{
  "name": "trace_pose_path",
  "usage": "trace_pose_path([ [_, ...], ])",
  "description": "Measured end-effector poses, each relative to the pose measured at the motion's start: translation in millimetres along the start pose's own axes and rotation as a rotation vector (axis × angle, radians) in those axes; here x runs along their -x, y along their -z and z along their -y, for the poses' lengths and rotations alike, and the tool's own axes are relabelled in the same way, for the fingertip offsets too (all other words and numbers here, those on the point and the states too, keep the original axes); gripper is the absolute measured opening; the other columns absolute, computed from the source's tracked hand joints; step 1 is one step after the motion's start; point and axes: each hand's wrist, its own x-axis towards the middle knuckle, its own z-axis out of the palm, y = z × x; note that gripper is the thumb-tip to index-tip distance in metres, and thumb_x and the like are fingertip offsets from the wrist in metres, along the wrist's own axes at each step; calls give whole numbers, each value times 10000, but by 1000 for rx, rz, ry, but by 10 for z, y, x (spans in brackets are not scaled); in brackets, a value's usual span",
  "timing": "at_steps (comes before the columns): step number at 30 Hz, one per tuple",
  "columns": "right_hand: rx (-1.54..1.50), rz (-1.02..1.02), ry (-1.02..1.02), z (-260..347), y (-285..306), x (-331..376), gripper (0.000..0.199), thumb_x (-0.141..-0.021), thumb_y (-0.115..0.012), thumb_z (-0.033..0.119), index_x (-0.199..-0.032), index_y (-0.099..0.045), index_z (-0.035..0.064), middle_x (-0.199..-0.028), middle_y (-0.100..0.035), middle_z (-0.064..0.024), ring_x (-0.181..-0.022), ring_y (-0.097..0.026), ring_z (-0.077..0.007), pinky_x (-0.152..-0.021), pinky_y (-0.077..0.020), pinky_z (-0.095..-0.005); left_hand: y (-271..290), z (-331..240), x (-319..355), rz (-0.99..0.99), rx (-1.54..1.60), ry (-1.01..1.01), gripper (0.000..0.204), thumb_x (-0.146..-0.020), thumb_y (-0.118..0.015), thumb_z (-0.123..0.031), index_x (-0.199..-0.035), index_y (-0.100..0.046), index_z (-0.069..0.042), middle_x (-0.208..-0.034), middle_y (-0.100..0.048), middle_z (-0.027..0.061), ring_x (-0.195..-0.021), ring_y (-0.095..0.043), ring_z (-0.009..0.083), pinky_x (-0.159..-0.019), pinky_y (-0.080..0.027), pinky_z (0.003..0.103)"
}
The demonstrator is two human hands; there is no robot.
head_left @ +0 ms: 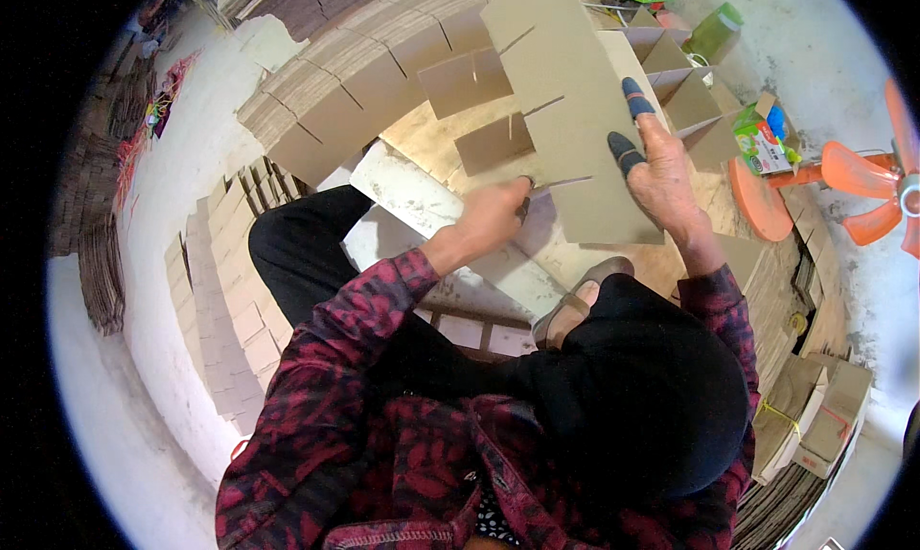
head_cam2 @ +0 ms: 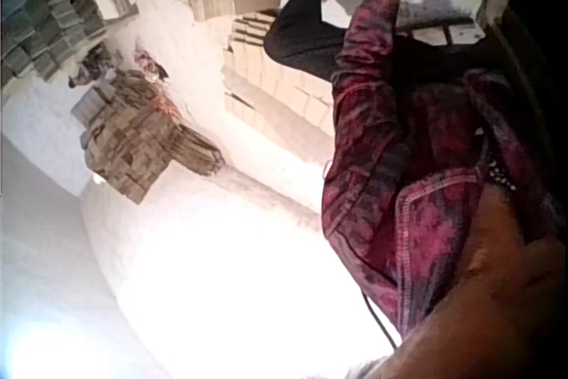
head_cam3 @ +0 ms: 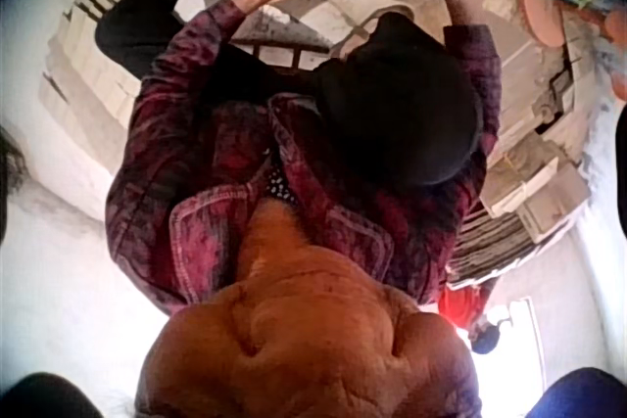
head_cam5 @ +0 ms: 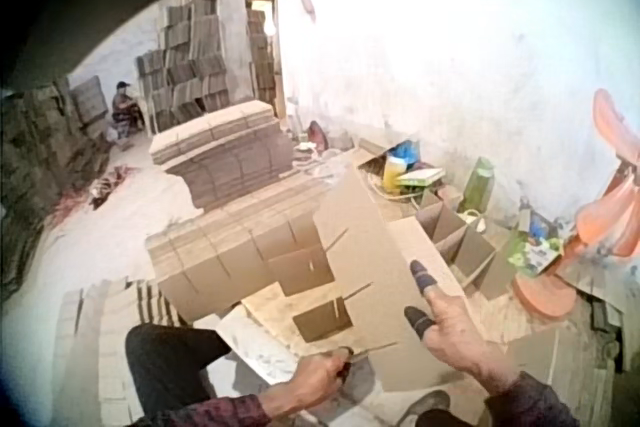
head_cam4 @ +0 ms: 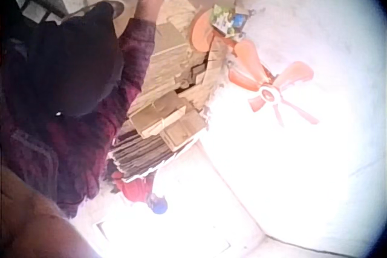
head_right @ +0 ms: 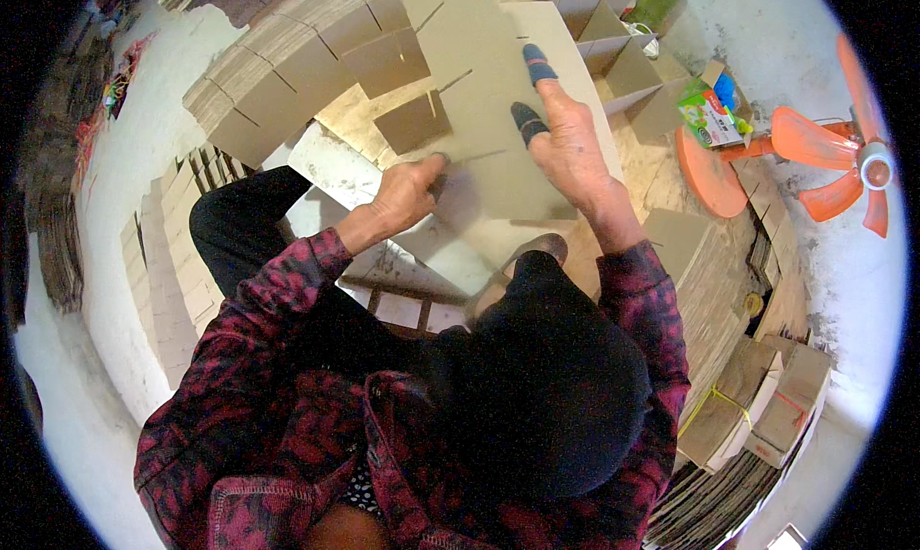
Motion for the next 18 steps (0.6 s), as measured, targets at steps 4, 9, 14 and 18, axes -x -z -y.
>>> trace_pose_path([
  [4, 61, 76, -77, 89, -85, -72, 575, -863, -552, -10, -1406, -363, 7, -1357, -484, -239, -1282, -459, -325, -1045, -347, -338, -13, 14, -9, 0, -12, 15, 198, -728, -558, -11, -911, -495, -54, -777, -626, 213, -750, -605, 440, -627, -467, 514],
  [9, 88, 95, -26, 217, -130, -112, 593, -851, -545, -20, -1410, -347, 4, -1327, -492, -264, -1269, -458, -365, -1034, -357, -352, -40, -11, -11, 2, -2, 37, 175, -743, -569, -37, -902, -497, -52, -780, -626, 215, -748, -604, 442, -629, -467, 518],
  [14, 116, 112, -73, 295, -239, -126, 639, -832, -530, -50, -1429, -310, 7, -1295, -490, -300, -1239, -458, -420, -1010, -378, -372, -33, -29, -35, 1, 27, 57, 224, -746, -570, -46, -967, -537, -63, -799, -629, 215, -779, -610, 432, -658, -479, 505],
  [18, 131, 87, -83, 274, -359, -72, 685, -824, -512, -65, -1454, -254, 11, -1282, -489, -316, -1231, -453, -437, -995, -390, -381, -49, 87, -51, 13, 32, 88, 287, -743, -566, -47, -1029, -582, -77, -835, -636, 210, -801, -617, 416, -679, -489, 491],
])
